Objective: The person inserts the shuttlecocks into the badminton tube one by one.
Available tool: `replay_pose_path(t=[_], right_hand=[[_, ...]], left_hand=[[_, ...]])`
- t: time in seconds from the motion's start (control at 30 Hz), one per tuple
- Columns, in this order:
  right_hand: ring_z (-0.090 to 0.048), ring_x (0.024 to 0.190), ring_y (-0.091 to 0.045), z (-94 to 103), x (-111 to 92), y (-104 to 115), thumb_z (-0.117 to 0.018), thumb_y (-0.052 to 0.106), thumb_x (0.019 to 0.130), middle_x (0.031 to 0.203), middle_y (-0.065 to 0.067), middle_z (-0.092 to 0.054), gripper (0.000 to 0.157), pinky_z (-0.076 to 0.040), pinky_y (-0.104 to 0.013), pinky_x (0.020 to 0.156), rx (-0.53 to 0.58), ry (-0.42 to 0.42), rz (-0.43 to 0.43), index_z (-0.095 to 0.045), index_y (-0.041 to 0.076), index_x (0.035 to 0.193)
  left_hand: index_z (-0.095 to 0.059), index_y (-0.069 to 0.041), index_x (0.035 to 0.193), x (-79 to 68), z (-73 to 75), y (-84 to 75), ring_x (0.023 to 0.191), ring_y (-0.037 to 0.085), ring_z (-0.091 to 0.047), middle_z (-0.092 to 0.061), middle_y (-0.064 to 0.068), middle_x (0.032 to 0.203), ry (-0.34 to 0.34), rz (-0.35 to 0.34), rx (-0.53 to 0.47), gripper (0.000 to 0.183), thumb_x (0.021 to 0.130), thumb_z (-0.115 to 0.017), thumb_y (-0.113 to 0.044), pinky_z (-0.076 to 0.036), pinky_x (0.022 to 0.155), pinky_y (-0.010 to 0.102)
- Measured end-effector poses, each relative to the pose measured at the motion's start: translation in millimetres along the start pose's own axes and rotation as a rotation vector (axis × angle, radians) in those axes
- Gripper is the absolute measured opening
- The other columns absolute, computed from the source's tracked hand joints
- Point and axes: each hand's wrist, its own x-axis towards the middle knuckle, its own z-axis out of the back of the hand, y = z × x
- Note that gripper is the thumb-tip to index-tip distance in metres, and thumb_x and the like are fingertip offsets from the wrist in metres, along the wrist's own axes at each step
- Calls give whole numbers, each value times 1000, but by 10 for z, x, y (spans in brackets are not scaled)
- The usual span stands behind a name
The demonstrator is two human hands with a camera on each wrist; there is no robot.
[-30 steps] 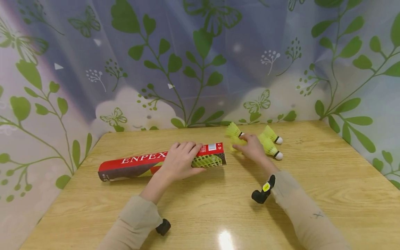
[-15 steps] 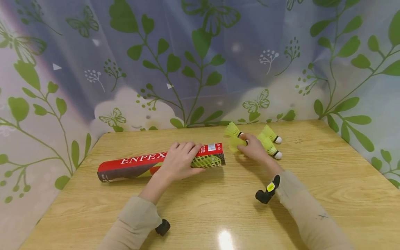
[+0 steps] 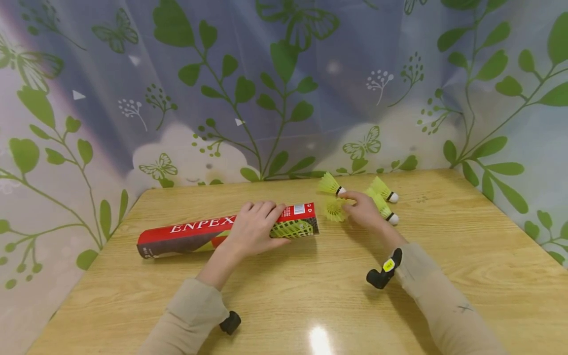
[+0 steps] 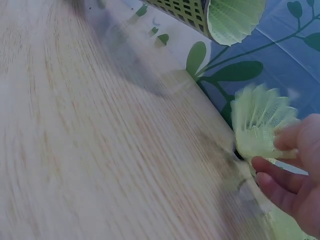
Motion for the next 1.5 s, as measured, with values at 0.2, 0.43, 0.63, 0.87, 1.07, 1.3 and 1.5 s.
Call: replay_pose_path(t=[0.2,0.43,0.63,0.87,1.07,1.3,1.5], right_hand=[[-54,69,-20,65,-29,30,-51,8,91,118,-25,-56,34,-44,-31,61,-67,-32,18,-56,-4,122],[-62,84,-28,91,-53,38,-55,7,90,113,-25,-54,29,-53,-34,66,-8,-43,18,-57,-5,116],[-59,92,-30,117,-123,62,-55,8,91,110,-22,-53,27,-54,-34,66,53,-53,33,-56,-6,115],[-60,82,-20,219,-204,88,-59,15,91,103,-16,-56,26,-53,-36,64,101,-86,48,-60,-1,111],[-60,72,-9,295,-271,132,-61,14,90,94,-12,-64,27,-51,-37,62,98,-101,55,-61,-3,111],[-47,62,-11,296,-365,201,-62,10,88,82,0,-62,24,-43,-30,55,132,-73,53,-63,-4,107],[-45,66,-11,225,-387,276,-62,11,88,84,5,-62,25,-38,-27,56,172,-78,64,-63,-5,107]], left_hand=[[-61,-9,118,8,8,9,88,23,-59,-60,6,101,-10,-10,6,76,65,-72,-62,-44,74,39],[-60,-9,118,9,17,0,88,22,-59,-60,6,101,-4,-7,4,75,65,-71,-62,-44,74,39],[-60,-9,118,3,15,-17,89,23,-59,-60,6,102,2,1,-14,75,64,-73,-60,-45,75,39],[-60,-8,118,14,22,-6,89,23,-59,-60,6,102,15,20,-28,77,63,-74,-60,-45,77,40],[-60,-8,118,23,28,10,89,23,-59,-60,7,102,8,16,-33,77,63,-74,-60,-45,76,40],[-60,-8,116,34,12,18,88,23,-59,-60,6,101,-22,4,-32,76,62,-74,-60,-45,75,40],[-62,-8,116,32,5,6,88,23,-60,-60,7,101,-33,-5,-29,75,63,-75,-59,-45,74,39]])
